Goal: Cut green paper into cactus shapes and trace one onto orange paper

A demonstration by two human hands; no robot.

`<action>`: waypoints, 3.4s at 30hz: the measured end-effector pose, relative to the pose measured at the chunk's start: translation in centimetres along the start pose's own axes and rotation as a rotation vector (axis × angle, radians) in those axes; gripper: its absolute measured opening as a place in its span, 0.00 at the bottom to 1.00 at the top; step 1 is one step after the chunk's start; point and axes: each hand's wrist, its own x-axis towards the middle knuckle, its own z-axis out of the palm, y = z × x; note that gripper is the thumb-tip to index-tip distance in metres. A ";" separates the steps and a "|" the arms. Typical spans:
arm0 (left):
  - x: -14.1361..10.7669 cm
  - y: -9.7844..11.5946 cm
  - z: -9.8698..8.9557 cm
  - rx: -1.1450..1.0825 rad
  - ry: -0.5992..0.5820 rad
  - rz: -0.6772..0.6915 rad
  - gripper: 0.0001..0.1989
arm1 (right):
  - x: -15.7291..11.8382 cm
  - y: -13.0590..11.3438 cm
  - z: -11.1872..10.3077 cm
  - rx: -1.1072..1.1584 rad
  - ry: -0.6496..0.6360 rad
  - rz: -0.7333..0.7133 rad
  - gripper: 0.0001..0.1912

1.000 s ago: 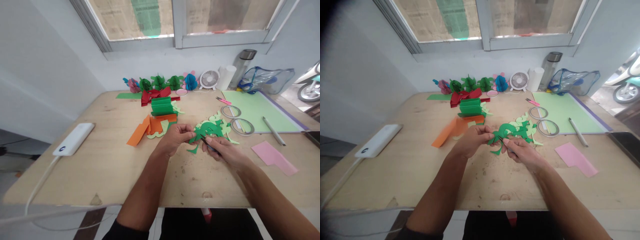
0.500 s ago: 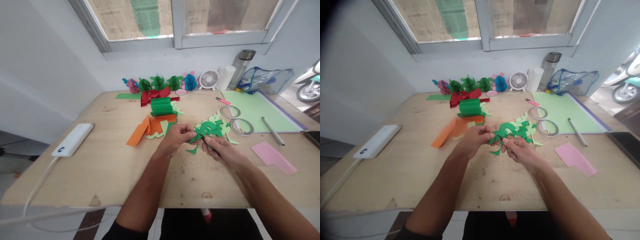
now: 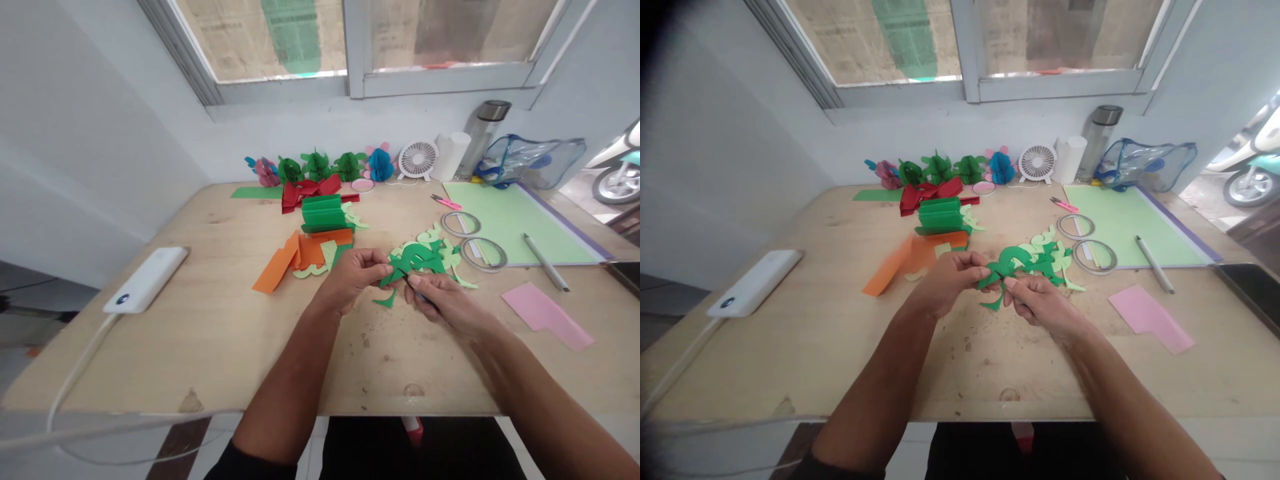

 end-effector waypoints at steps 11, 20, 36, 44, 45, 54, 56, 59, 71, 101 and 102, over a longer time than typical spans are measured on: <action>0.0 0.1 0.0 0.000 0.007 -0.004 0.09 | 0.0 0.0 0.1 -0.001 0.027 -0.006 0.26; -0.2 0.4 0.0 -0.045 0.001 -0.017 0.10 | -0.1 -0.3 0.0 -0.004 0.020 -0.026 0.26; -0.1 0.0 0.1 -0.046 -0.062 -0.030 0.10 | -0.2 -0.6 -1.7 0.264 0.573 -0.194 0.19; -0.4 0.2 0.2 0.060 -0.182 -0.047 0.09 | -0.6 -0.7 -1.5 0.103 0.342 -0.107 0.24; -0.3 0.1 0.2 0.075 -0.172 -0.052 0.09 | -0.6 -0.9 -1.4 0.091 0.348 -0.109 0.24; 0.0 0.0 0.5 0.101 -0.009 -0.035 0.10 | 0.0 -0.4 -0.6 0.220 0.476 -0.131 0.22; 0.0 0.0 0.8 0.086 -0.028 -0.055 0.11 | 0.1 -0.2 -0.5 0.251 0.498 -0.137 0.22; 0.1 -0.3 1.3 0.053 -0.045 -0.072 0.11 | 0.2 -0.1 -0.3 0.300 0.533 -0.155 0.22; 0.3 -1.6 3.6 -0.294 0.117 -0.122 0.16 | 0.5 -0.2 0.6 0.460 0.637 -0.236 0.22; 1.0 -1.5 1.8 -0.241 0.186 -0.073 0.12 | 0.3 0.6 0.5 0.100 0.432 -0.170 0.25; 1.0 -1.5 1.7 -0.202 0.172 -0.082 0.12 | 0.2 0.6 0.3 0.095 0.427 -0.170 0.25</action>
